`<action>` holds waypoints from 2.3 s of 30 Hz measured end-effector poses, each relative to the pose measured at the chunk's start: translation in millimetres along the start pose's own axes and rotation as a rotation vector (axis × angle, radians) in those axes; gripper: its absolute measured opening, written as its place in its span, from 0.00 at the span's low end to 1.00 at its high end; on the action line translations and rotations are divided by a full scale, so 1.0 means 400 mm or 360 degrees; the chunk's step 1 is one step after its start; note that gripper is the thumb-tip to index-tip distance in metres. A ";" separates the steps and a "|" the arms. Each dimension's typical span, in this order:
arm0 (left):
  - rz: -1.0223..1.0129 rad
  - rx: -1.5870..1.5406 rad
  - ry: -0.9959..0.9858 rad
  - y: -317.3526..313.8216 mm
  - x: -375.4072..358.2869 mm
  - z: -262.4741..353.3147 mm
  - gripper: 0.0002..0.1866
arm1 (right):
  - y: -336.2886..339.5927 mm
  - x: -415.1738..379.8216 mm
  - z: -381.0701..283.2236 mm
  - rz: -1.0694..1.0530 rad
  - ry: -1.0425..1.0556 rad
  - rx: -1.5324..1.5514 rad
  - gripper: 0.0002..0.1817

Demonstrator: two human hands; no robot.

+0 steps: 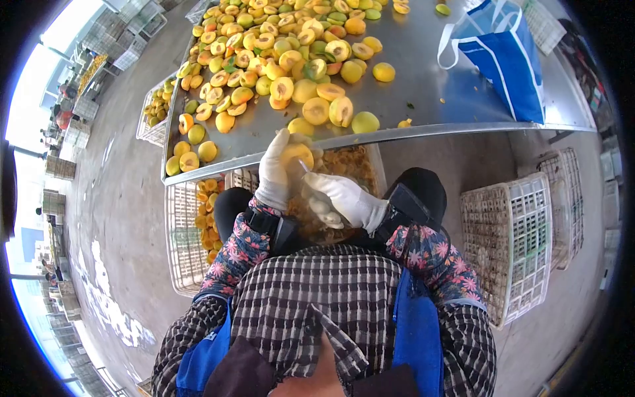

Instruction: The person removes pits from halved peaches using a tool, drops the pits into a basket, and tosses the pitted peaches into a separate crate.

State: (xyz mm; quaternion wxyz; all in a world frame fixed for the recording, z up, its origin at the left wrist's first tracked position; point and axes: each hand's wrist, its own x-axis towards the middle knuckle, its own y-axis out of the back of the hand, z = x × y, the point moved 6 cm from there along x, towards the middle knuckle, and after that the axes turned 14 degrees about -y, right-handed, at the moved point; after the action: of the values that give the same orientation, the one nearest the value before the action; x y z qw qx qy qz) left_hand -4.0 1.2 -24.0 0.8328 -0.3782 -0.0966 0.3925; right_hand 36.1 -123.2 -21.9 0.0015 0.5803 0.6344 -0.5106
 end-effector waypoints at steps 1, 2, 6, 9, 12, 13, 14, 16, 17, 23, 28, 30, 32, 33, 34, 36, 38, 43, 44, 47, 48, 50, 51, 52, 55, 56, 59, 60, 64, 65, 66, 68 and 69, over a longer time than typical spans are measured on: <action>0.0031 -0.0006 0.0010 0.002 -0.002 -0.004 0.20 | 0.003 -0.002 0.002 0.0043 0.0020 -0.0022 0.20; 0.0052 -0.0011 0.0049 0.001 -0.003 -0.009 0.21 | 0.003 -0.003 0.003 0.0085 0.0039 -0.0049 0.20; -0.0027 0.0199 0.0121 0.004 -0.008 -0.009 0.20 | 0.014 -0.011 -0.006 0.0480 0.0274 -0.0502 0.19; -0.0118 0.0685 -0.0084 -0.007 -0.006 0.011 0.18 | 0.020 -0.032 0.018 0.0227 0.0060 -0.0308 0.18; -0.0170 0.1119 -0.0327 0.005 -0.001 0.021 0.16 | 0.017 -0.046 0.032 0.0130 -0.0033 -0.0278 0.19; -0.0208 0.1266 -0.0428 0.024 0.003 0.030 0.16 | 0.015 -0.054 0.035 0.0105 -0.0044 -0.0301 0.19; -0.0246 0.1415 -0.0529 0.036 0.004 0.049 0.15 | 0.016 -0.060 0.039 0.0079 -0.0055 -0.0322 0.20; 0.0035 0.1016 -0.0465 0.065 -0.001 0.134 0.13 | 0.043 -0.069 0.054 0.0096 -0.0116 -0.0489 0.20; 0.0081 0.1130 -0.0412 0.110 0.003 0.176 0.13 | 0.059 -0.072 0.064 0.0104 -0.0148 -0.0573 0.21; 0.0412 0.2951 -0.1025 0.262 -0.034 0.472 0.18 | 0.117 -0.106 0.057 0.0827 0.0309 -0.1888 0.23; -0.0143 0.2746 -0.0855 0.119 0.082 0.321 0.22 | 0.115 -0.090 0.027 0.0841 0.0221 -0.1914 0.26; -0.0340 0.2719 -0.0787 0.053 0.137 0.206 0.24 | 0.098 -0.093 0.010 0.0844 0.0257 -0.1951 0.26; -0.0407 0.2819 -0.0725 0.022 0.184 0.112 0.29 | 0.126 -0.071 0.019 0.0892 0.0398 -0.2005 0.26; -0.0366 0.3019 -0.0671 0.012 0.195 0.072 0.30 | 0.132 -0.067 0.019 0.0916 0.0469 -0.2032 0.25; -0.0321 0.3218 -0.0608 0.012 0.203 0.046 0.31 | 0.139 -0.067 0.022 0.0929 0.0454 -0.2039 0.25; -0.0413 0.3195 -0.0550 0.017 0.230 0.037 0.32 | 0.143 -0.073 0.021 0.0954 0.0424 -0.2050 0.26; -0.0413 0.2971 -0.0430 0.037 0.241 0.043 0.33 | 0.134 -0.089 0.022 0.0969 0.0428 -0.1954 0.24; -0.0023 0.0894 -0.0226 0.104 0.207 0.084 0.23 | 0.129 -0.104 -0.016 0.0922 0.0756 -0.1937 0.20; 0.0039 0.0315 -0.0240 0.085 0.165 0.103 0.22 | 0.113 -0.109 -0.032 0.0948 0.0750 -0.1781 0.20; 0.0050 0.0065 -0.0122 0.056 0.095 0.099 0.26 | 0.046 -0.109 -0.107 0.1026 0.1069 -0.1538 0.18; -0.0015 -0.0003 -0.0108 0.034 0.076 0.096 0.27 | 0.018 -0.102 -0.128 0.1076 0.1169 -0.1591 0.18; -0.0017 0.0136 -0.0273 0.005 0.044 0.086 0.31 | -0.045 -0.097 -0.170 0.1201 0.1377 -0.1682 0.19; 0.0005 0.0148 -0.0304 0.002 0.042 0.082 0.32 | -0.050 -0.081 -0.169 0.1296 0.1485 -0.1824 0.20; 0.0027 0.0158 -0.0335 0.001 0.040 0.080 0.34 | -0.056 -0.071 -0.164 0.1353 0.1442 -0.1890 0.21; 0.0131 0.0208 -0.0378 -0.001 0.036 0.075 0.34 | -0.062 -0.048 -0.138 0.1467 0.1367 -0.2021 0.22; 0.0172 0.0191 -0.0365 0.002 0.033 0.070 0.35 | -0.058 -0.045 -0.131 0.1439 0.1350 -0.1993 0.22; 0.0076 0.0303 -0.0345 -0.013 0.014 0.071 0.32 | -0.053 -0.048 -0.120 0.1366 0.1278 -0.2002 0.21; -0.0008 0.0368 -0.0259 -0.013 0.016 0.068 0.32 | -0.055 -0.059 -0.121 0.1339 0.1234 -0.2071 0.19; -0.0215 0.0549 0.0022 -0.003 0.025 0.060 0.36 | -0.018 -0.056 -0.111 0.1263 0.1118 -0.2277 0.19; -0.0241 0.0579 0.0067 -0.009 0.027 0.061 0.37 | -0.004 -0.049 -0.110 0.1199 0.0970 -0.2248 0.20; -0.0166 0.0407 -0.0015 -0.017 0.024 0.068 0.38 | 0.002 -0.048 -0.113 0.1100 0.1022 -0.2070 0.19; -0.0013 0.0062 -0.0178 -0.042 0.006 0.069 0.38 | 0.013 -0.040 -0.115 0.0897 0.1111 -0.1710 0.16; 0.0057 0.0022 -0.0302 -0.042 0.005 0.065 0.38 | 0.010 -0.037 -0.114 0.0926 0.1140 -0.1728 0.15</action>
State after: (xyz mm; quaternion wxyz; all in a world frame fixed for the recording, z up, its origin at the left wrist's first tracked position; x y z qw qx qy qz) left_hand -4.7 10.2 5.7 0.8153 -0.3354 -0.1655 0.4420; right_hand 70.7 -105.2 6.1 0.2179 0.7755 0.5801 0.1207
